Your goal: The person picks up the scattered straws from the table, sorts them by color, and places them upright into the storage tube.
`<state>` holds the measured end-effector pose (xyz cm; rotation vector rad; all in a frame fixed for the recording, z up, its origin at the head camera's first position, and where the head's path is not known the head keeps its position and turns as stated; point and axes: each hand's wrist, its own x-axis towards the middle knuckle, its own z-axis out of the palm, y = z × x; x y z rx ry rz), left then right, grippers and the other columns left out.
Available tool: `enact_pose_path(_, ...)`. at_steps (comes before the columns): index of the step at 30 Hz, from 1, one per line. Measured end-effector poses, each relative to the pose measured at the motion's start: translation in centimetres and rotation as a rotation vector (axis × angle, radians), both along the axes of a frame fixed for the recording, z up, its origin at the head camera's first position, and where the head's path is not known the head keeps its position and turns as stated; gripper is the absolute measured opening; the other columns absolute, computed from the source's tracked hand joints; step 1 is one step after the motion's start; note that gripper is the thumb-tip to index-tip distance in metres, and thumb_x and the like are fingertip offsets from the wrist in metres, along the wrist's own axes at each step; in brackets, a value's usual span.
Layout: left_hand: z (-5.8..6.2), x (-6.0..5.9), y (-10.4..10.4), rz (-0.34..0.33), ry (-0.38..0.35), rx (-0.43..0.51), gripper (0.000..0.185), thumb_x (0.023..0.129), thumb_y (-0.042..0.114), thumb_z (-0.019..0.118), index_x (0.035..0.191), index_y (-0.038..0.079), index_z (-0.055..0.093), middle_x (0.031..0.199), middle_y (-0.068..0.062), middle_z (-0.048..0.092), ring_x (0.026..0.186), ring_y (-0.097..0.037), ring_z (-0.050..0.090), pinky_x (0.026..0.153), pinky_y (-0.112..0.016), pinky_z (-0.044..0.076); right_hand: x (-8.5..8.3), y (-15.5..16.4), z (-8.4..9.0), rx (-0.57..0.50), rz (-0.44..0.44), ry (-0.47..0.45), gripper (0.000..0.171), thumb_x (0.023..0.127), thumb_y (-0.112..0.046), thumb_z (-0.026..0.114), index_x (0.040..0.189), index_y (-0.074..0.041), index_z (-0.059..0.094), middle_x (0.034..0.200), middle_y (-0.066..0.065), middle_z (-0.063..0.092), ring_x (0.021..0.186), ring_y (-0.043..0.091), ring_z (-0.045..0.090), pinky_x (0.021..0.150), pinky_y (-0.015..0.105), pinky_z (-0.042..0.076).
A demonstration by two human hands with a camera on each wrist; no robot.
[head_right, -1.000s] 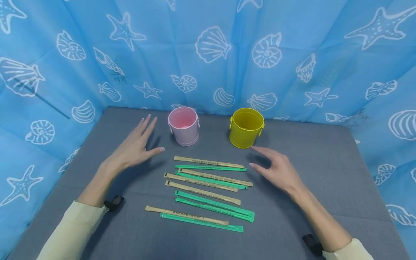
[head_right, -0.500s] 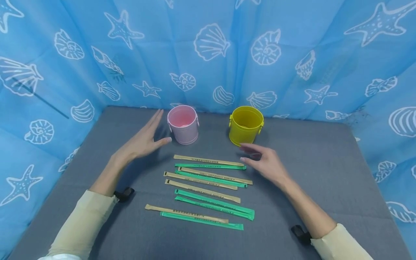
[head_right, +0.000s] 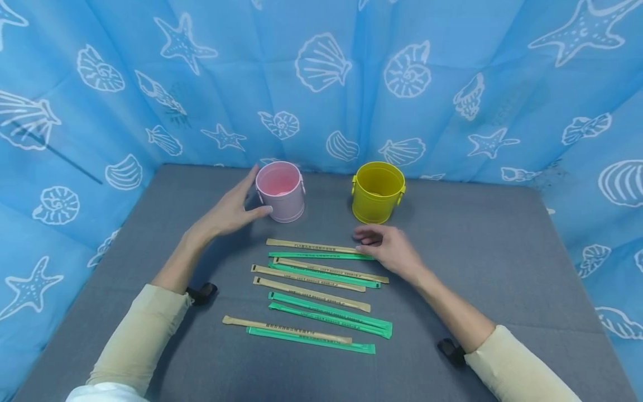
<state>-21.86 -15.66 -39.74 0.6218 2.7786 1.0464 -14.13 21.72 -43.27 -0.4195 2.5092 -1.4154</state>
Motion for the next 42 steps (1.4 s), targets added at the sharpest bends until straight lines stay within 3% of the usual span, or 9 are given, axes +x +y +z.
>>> enact_pose_path(9,0.1,-0.8,0.6,0.009,-0.062,0.099,0.107,0.088,0.052,0.069,0.161,0.015,0.000,0.164,-0.011,0.020,0.146,-0.030,0.029,0.114,-0.053,0.029,-0.6,-0.9,-0.5,0.049,0.031,0.004,0.036,0.090,-0.017,0.075,0.123,-0.007,0.068,0.114,0.007,0.072,0.101,0.021,0.064,0.083,0.025,0.050)
enact_pose_path(16,-0.2,-1.3,1.3,0.035,-0.069,0.188,0.100,0.089,0.047,0.069,0.161,0.016,0.006,0.159,-0.012,0.030,0.143,-0.030,0.034,0.112,-0.053,0.033,-0.3,-1.7,-0.7,0.125,-0.010,0.016,0.032,0.089,-0.023,0.077,0.118,-0.012,0.072,0.103,-0.002,0.072,0.093,0.016,0.062,0.081,0.031,0.050)
enact_pose_path(21,-0.5,-1.3,1.7,0.069,-0.061,0.237,0.095,0.089,0.047,0.069,0.160,0.017,0.012,0.154,-0.012,0.038,0.140,-0.028,0.039,0.110,-0.053,0.034,0.0,-2.5,-1.1,0.151,-0.039,0.078,0.026,0.088,-0.024,0.077,0.113,-0.014,0.075,0.099,-0.003,0.070,0.088,0.013,0.064,0.078,0.035,0.051)
enact_pose_path(29,-0.9,-1.4,1.7,0.103,-0.065,0.265,0.091,0.090,0.047,0.070,0.159,0.018,0.017,0.152,-0.011,0.041,0.139,-0.026,0.040,0.110,-0.052,0.035,0.2,-3.4,-2.1,0.199,-0.070,0.220,0.023,0.085,-0.026,0.081,0.106,-0.018,0.079,0.091,-0.005,0.067,0.084,0.014,0.059,0.075,0.035,0.046)
enact_pose_path(42,-0.7,-1.7,2.1,0.088,-0.128,0.259,0.090,0.091,0.050,0.066,0.160,0.025,0.014,0.154,-0.013,0.038,0.141,-0.032,0.037,0.110,-0.057,0.032,0.6,-3.6,-2.7,0.198,-0.141,0.289,0.013,0.085,-0.022,0.081,0.097,-0.016,0.081,0.087,-0.004,0.067,0.084,0.018,0.056,0.076,0.037,0.042)
